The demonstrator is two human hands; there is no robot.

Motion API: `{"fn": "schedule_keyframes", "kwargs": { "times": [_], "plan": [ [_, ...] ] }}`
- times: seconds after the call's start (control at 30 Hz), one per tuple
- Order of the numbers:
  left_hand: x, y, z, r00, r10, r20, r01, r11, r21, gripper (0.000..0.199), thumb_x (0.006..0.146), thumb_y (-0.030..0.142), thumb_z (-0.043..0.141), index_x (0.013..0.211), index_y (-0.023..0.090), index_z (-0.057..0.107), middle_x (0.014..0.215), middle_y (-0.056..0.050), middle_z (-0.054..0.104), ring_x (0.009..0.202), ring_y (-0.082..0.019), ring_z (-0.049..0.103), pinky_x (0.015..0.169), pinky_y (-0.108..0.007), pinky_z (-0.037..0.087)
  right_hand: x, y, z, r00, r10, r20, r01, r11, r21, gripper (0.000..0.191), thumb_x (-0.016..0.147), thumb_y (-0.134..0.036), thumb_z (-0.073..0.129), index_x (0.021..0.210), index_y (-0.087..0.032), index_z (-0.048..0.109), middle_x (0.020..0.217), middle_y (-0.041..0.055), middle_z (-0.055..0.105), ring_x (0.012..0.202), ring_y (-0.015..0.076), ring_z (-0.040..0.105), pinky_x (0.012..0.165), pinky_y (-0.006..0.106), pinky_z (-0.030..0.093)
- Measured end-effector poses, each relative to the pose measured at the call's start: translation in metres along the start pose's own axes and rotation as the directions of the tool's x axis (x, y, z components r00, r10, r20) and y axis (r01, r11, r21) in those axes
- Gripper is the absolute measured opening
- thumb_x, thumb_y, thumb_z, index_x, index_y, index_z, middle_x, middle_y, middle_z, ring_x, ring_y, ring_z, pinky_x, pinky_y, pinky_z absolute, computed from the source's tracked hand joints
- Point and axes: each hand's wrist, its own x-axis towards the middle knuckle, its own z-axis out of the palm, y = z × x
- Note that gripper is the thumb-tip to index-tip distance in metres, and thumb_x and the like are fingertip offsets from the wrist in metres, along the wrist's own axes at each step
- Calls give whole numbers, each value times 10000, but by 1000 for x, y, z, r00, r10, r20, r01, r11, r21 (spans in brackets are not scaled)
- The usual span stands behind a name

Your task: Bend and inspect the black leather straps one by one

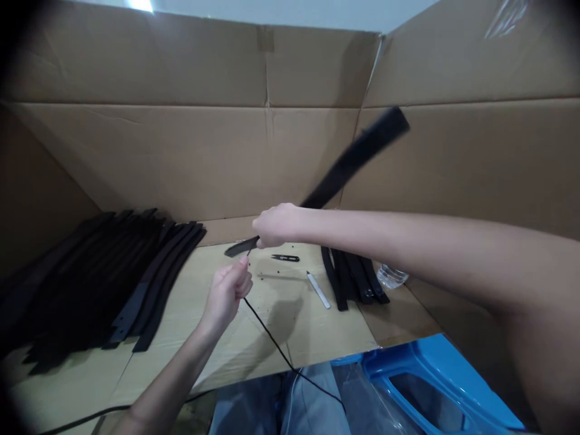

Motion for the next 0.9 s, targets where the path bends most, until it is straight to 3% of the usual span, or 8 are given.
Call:
{"fn": "schedule_keyframes", "kwargs": {
  "times": [0.1, 0.2, 0.37, 0.5, 0.63, 0.77, 0.9],
  "plan": [
    [-12, -2, 4, 993, 40, -111, -54, 990, -127, 563, 810, 474, 597, 456, 204, 252, 430, 88, 166, 383, -38, 139, 409, -241, 96, -16, -5, 2, 998, -61, -26, 51, 962, -269, 243, 769, -355, 593, 641, -149, 607, 726, 110, 638, 716, 238, 607, 620, 321, 410],
    [-20, -6, 7, 989, 51, -141, -76, 981, -179, 569, 803, 475, 611, 448, 197, 263, 423, 87, 172, 375, -36, 138, 404, -238, 92, -26, -3, 17, 987, -129, -99, 90, 939, -332, 290, 840, -363, 468, 695, -162, 619, 674, 82, 615, 604, 182, 555, 541, 270, 336],
    [-23, -13, 1, 986, 101, -136, -125, 974, -187, 569, 818, 449, 616, 443, 187, 278, 423, 84, 182, 372, -34, 156, 409, -240, 99, -37, 1, 36, 979, -119, -167, 119, 993, -11, 311, 857, -337, 441, 619, -165, 544, 499, -26, 430, 455, 87, 349, 470, 245, 217],
    [-20, -16, -11, 984, 145, -105, -159, 977, -145, 573, 840, 448, 599, 445, 187, 275, 432, 81, 189, 380, -37, 167, 417, -245, 112, -45, -2, 44, 981, -98, -168, 151, 927, 342, 312, 865, -323, 443, 623, -152, 540, 493, -53, 386, 440, 61, 331, 444, 215, 222],
    [-17, -16, -21, 983, 175, -49, -179, 980, -88, 581, 847, 481, 580, 449, 188, 273, 431, 79, 190, 389, -41, 160, 429, -256, 117, -51, -3, 50, 996, -84, 5, 60, 753, 656, 264, 887, -346, 441, 755, -157, 567, 516, -64, 439, 386, 53, 379, 383, 178, 265],
    [-18, -18, -34, 979, 196, 54, -194, 980, -35, 585, 870, 491, 540, 453, 187, 266, 436, 76, 184, 404, -47, 156, 448, -267, 127, -55, -3, 53, 976, -188, 112, 25, 604, 797, 264, 905, -352, 427, 787, -156, 559, 544, -66, 451, 361, 43, 366, 334, 163, 276],
    [-23, -21, -50, 967, 177, 181, -196, 976, 93, 587, 846, 563, 527, 459, 187, 298, 449, 63, 215, 427, -61, 192, 468, -271, 160, -59, -3, 47, 907, -335, 255, 3, 611, 792, 238, 886, -295, 428, 751, -148, 559, 528, -69, 445, 361, 43, 341, 325, 160, 274]
  ]
}}
